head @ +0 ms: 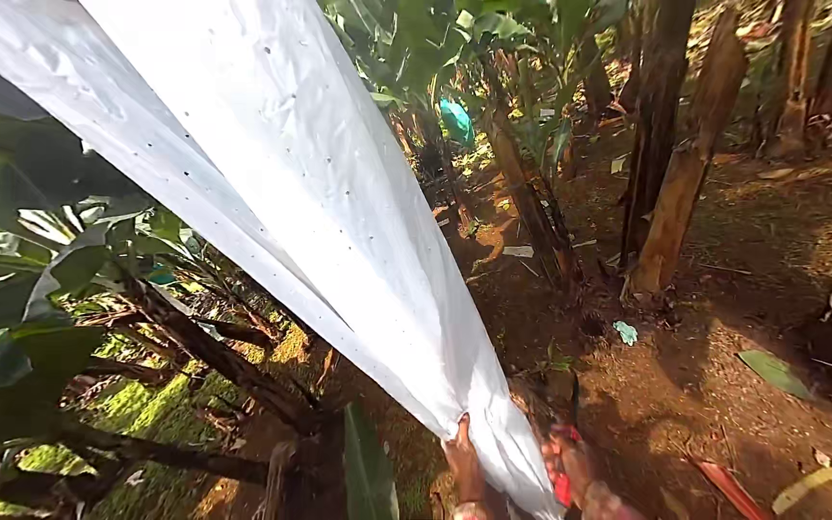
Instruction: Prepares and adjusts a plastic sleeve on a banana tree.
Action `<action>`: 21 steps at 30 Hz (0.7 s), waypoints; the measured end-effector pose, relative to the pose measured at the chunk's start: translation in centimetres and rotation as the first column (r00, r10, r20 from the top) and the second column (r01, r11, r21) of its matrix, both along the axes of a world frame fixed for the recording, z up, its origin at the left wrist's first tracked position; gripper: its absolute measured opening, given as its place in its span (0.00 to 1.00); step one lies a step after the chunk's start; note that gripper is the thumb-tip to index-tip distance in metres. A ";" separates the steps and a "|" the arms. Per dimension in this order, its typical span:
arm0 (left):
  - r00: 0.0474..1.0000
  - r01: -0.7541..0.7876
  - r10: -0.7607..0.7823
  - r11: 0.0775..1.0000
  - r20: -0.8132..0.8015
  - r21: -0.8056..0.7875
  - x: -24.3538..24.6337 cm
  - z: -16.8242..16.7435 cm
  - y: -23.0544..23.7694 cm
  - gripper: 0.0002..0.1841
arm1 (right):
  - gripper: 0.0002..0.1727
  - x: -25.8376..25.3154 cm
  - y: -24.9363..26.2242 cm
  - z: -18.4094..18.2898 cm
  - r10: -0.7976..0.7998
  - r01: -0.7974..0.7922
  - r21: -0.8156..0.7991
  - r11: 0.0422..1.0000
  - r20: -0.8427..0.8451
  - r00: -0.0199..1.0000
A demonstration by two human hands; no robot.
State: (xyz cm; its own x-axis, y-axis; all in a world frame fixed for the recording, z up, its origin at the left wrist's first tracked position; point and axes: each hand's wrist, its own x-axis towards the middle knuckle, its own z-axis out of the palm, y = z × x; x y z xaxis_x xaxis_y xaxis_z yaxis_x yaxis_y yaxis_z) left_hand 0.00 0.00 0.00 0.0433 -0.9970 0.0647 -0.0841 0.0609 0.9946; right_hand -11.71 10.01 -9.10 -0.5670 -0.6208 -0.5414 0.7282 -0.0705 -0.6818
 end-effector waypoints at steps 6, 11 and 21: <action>0.965 0.228 -0.225 0.973 -0.134 0.012 1.5 -0.9 7.5 0.39 | 0.20 -6.9 8.9 5.4 -0.029 -0.007 -0.096 0.995 -0.371 0.928; 0.725 0.638 -0.529 0.757 0.440 -0.142 3.5 -2.4 11.6 0.47 | 0.21 -11.3 15.2 12.8 -0.157 -0.029 -0.257 0.966 -0.671 0.725; 0.893 0.363 -0.418 0.887 0.164 0.284 0.1 -7.5 8.1 0.32 | 0.17 -7.8 14.5 24.9 0.431 -0.319 0.781 0.538 -0.579 -0.692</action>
